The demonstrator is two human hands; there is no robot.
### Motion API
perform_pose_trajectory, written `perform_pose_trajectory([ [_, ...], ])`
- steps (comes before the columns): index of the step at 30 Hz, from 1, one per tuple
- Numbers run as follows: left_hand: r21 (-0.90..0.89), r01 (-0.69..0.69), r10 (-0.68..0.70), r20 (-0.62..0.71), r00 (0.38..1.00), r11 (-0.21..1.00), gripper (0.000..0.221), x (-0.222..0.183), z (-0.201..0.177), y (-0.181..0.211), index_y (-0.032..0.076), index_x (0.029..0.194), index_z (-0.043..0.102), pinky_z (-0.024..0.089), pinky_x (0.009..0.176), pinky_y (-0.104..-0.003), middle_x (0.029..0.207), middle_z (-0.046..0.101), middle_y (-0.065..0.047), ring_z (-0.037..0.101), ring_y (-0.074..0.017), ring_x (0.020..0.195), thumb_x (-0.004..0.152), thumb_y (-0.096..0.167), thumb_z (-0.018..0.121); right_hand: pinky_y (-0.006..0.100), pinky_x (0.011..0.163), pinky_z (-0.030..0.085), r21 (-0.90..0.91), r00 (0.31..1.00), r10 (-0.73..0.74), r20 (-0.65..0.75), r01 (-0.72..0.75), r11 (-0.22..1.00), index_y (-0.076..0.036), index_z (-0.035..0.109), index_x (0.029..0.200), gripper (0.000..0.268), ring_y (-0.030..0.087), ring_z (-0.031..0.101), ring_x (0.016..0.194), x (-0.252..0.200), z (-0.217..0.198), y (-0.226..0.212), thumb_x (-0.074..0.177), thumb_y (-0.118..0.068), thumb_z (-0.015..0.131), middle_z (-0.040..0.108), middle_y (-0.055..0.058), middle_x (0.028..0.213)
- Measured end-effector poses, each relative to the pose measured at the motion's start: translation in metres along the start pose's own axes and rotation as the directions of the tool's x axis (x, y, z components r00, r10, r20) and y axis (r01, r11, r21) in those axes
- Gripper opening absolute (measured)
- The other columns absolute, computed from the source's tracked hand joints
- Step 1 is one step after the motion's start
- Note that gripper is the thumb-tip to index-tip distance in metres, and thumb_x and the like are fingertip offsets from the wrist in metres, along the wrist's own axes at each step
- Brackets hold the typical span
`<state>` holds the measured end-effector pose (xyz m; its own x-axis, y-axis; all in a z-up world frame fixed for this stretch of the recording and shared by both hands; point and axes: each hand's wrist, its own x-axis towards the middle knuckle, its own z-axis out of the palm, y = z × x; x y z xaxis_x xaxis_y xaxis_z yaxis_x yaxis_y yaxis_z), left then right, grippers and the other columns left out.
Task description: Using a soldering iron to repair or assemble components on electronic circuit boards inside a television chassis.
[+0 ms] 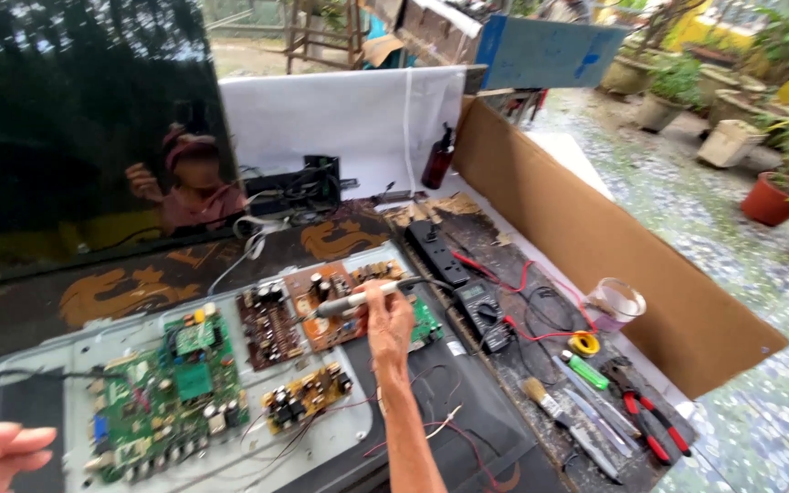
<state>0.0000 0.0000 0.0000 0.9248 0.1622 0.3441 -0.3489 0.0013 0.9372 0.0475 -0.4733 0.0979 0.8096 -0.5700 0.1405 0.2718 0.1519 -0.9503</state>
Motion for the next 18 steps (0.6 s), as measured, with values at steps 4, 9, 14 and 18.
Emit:
perform_pose_trajectory([
  [4,0.214,0.132,-0.064,-0.298,0.952,0.968,0.037,-0.050,0.137,0.206,0.005,0.157,0.046,0.038,0.056,-0.034,0.124,0.061,-0.021,0.062,-0.0307,0.100,0.131,0.029,0.036,0.026,0.038,0.041,0.037,0.998,-0.002,-0.057,0.004,0.999,-0.005,0.073,0.089,0.027,0.011,0.051,0.044,0.006,-0.002,0.003,0.099,-0.029,0.064,0.059,0.005,0.057],
  [9,0.152,-0.140,0.196,-0.458,0.867,0.978,0.027,-0.048,0.176,0.223,0.002,0.144,0.054,0.052,0.081,-0.026,0.113,0.061,-0.013,0.067,-0.0229,0.090,0.127,0.024,0.051,0.028,0.042,0.042,0.017,0.997,-0.071,0.003,0.071,0.997,-0.003,0.070,0.090,0.029,0.012,0.052,0.047,-0.003,-0.003,-0.006,0.101,-0.029,0.062,0.059,0.005,0.060],
  [14,0.166,-0.167,0.228,-0.485,0.844,0.972,0.020,-0.048,0.178,0.224,0.002,0.140,0.056,0.055,0.081,-0.027,0.111,0.062,-0.014,0.067,-0.0243,0.087,0.129,0.018,0.051,0.026,0.043,0.046,-0.054,1.000,-0.027,-0.003,0.026,0.998,-0.003,0.073,0.091,0.031,0.012,0.054,0.049,-0.009,0.002,-0.019,0.101,-0.031,0.061,0.061,0.006,0.060],
  [18,0.151,-0.172,0.225,-0.495,0.839,0.973,0.022,-0.046,0.175,0.223,0.004,0.139,0.056,0.055,0.079,-0.026,0.108,0.062,-0.012,0.068,-0.0234,0.087,0.127,0.022,0.051,0.026,0.044,0.048,-0.075,0.999,-0.029,0.019,0.030,0.997,-0.004,0.073,0.093,0.032,0.012,0.055,0.050,-0.009,0.002,-0.017,0.102,-0.032,0.060,0.061,0.006,0.062],
])
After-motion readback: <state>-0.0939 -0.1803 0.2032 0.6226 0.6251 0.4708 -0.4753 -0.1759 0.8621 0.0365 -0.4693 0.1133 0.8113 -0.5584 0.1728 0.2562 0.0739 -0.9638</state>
